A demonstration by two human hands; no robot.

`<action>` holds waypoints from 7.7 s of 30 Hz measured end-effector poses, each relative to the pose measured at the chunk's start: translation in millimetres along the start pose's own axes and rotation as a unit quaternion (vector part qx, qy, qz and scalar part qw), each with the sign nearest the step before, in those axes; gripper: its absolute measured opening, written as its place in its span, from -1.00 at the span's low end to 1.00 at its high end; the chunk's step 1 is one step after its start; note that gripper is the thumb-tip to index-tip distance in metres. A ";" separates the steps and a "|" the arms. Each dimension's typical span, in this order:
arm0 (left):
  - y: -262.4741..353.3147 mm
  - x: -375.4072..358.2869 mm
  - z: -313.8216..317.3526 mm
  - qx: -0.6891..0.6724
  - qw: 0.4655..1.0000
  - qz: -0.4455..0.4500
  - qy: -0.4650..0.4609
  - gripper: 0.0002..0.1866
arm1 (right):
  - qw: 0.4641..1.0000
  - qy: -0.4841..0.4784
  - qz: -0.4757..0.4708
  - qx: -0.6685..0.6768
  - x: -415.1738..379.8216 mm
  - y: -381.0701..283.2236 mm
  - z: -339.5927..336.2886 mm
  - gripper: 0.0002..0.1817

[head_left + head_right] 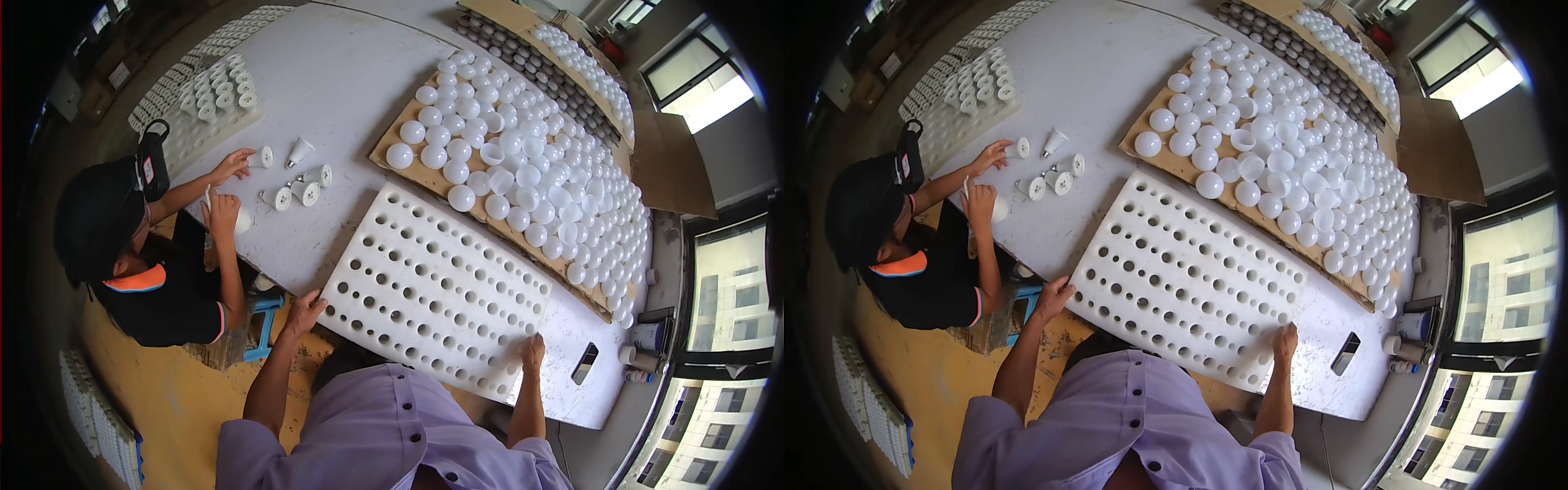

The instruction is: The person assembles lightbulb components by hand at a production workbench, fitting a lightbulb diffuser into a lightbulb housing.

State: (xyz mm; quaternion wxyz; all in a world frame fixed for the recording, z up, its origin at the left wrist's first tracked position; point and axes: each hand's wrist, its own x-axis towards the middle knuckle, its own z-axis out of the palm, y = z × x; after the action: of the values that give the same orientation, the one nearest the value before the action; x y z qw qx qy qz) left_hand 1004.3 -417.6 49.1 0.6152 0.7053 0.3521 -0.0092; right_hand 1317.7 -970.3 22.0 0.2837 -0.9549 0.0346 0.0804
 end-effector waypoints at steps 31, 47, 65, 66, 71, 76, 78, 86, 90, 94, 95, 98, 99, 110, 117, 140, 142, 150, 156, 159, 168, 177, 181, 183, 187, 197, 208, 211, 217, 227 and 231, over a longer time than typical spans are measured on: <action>35.1 172.9 -131.3 0.554 0.767 0.234 0.225 -0.75 | 0.782 -0.235 0.000 0.577 -20.3 -334.0 59.7 -0.33; 138.0 3.5 -1.7 -0.553 0.814 0.002 -0.177 -0.42 | 0.761 -0.353 -0.157 0.520 -117.1 -333.1 35.2 -0.10; 189.0 -20.8 29.3 0.056 0.935 0.138 -0.322 -0.39 | 0.792 -0.389 -0.376 0.283 -142.6 -348.2 20.6 -0.13; 189.3 -20.5 28.9 0.056 0.935 0.139 -0.322 -0.39 | 0.792 -0.388 -0.376 0.283 -143.1 -348.3 21.0 -0.13; 196.4 -22.1 26.1 0.124 0.932 0.136 -0.313 -0.40 | 0.801 -0.383 -0.408 0.214 -147.3 -353.8 19.6 -0.14; 200.5 -20.5 27.2 0.186 0.921 0.127 -0.318 -0.40 | 0.802 -0.368 -0.452 0.133 -152.7 -364.9 13.2 -0.12; 200.8 -19.0 28.2 0.202 0.918 0.112 -0.322 -0.41 | 0.803 -0.370 -0.454 0.111 -153.7 -368.0 12.7 -0.12; 204.6 -20.8 30.0 0.201 0.916 0.140 -0.319 -0.39 | 0.813 -0.362 -0.449 0.079 -159.6 -366.6 18.1 -0.15; 193.4 -18.1 38.8 0.210 0.918 0.139 -0.305 -0.42 | 0.824 -0.340 -0.448 0.064 -163.6 -357.5 26.2 -0.15; 194.9 -21.1 42.6 0.236 0.912 0.168 -0.290 -0.35 | 0.822 -0.324 -0.463 0.062 -165.3 -351.0 28.1 -0.16; 196.8 -22.3 42.9 0.236 0.909 0.173 -0.295 -0.36 | 0.821 -0.311 -0.474 0.065 -166.1 -349.7 28.1 -0.14; 201.4 -24.8 46.8 0.242 0.906 0.191 -0.290 -0.37 | 0.801 -0.225 -0.530 0.162 -167.5 -350.3 33.5 -0.12; 202.0 -25.7 49.7 0.243 0.905 0.192 -0.292 -0.37 | 0.802 -0.223 -0.529 0.163 -167.7 -348.4 36.1 -0.12; 210.3 -32.1 61.0 0.143 0.897 0.278 -0.312 -0.41 | 0.774 -0.146 -0.533 0.309 -176.3 -339.0 37.2 -0.34; 231.1 -26.2 81.6 0.144 0.898 0.110 -0.402 -0.35 | 0.801 -0.147 -0.465 0.347 -167.7 -329.6 19.6 -0.47; 215.0 -1.0 126.5 0.136 0.920 0.274 -0.244 -0.44 | 0.864 -0.211 -0.245 0.386 -127.8 -277.1 9.4 -0.23; 194.7 2.7 116.4 0.070 0.954 0.210 -0.204 -0.49 | 0.902 -0.107 -0.211 0.360 -101.1 -253.9 1.6 -0.25; 130.2 6.0 86.0 0.148 0.976 0.091 -0.129 -0.62 | 0.942 0.295 -0.161 0.018 66.5 -151.4 -52.2 -0.23; 101.9 0.7 63.8 0.158 0.978 0.088 -0.104 -0.60 | 0.984 0.140 -0.102 -0.052 87.4 -162.1 -53.3 -0.18; 87.8 5.2 50.2 0.138 0.987 0.071 -0.051 -0.59 | 0.972 0.134 -0.076 -0.177 94.6 -188.0 -71.0 -0.18; 98.6 66.7 -38.7 0.201 0.954 0.100 0.198 -0.61 | 0.958 0.164 -0.196 -0.133 212.2 -203.6 -43.2 -0.73; 95.9 183.6 -99.9 0.465 0.845 0.161 0.209 -0.33 | 0.923 -0.151 -0.330 -0.127 9.2 -281.9 -40.0 -0.53; 87.3 199.0 -106.1 0.544 0.813 0.154 0.137 -0.42 | 0.905 -0.224 -0.311 -0.182 -40.2 -262.8 -8.6 -0.35; 75.1 209.1 -110.0 0.524 0.807 0.222 0.157 -0.53 | 0.925 -0.167 -0.311 -0.139 -51.5 -267.8 3.0 -0.30; 60.7 207.4 -108.6 0.521 0.803 0.259 0.130 -0.55 | 0.962 -0.026 -0.271 -0.021 -58.8 -246.8 48.5 -0.24; 73.6 126.2 -52.9 -0.086 0.993 0.067 -0.055 -0.45 | 0.817 -0.206 -0.108 0.527 -89.1 -275.5 20.2 -0.07; 180.0 4.3 53.9 -0.120 0.927 0.148 -0.324 -0.50 | 0.800 -0.360 -0.226 0.424 -134.4 -328.9 15.9 -0.11; 191.8 1.3 50.8 -0.052 0.919 0.182 -0.346 -0.46 | 0.800 -0.354 -0.282 0.393 -136.4 -329.1 17.8 -0.07; 196.9 0.6 46.7 0.076 0.918 0.147 -0.360 -0.42 | 0.796 -0.376 -0.318 0.350 -136.2 -330.2 18.0 -0.05; 208.7 -8.2 45.5 0.152 0.908 0.160 -0.355 -0.40 | 0.816 -0.386 -0.359 0.237 -142.4 -335.4 12.3 -0.10; 209.6 -7.0 45.1 0.239 0.888 0.180 -0.349 -0.41 | 0.817 -0.373 -0.404 0.173 -147.6 -343.2 8.8 -0.06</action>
State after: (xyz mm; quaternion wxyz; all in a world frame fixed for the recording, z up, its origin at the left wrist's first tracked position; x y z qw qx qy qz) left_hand 1124.5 -459.4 221.8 0.5019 0.8338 -0.0309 -0.2277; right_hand 1209.5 -675.3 224.4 0.4425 -0.7150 -0.4495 0.3016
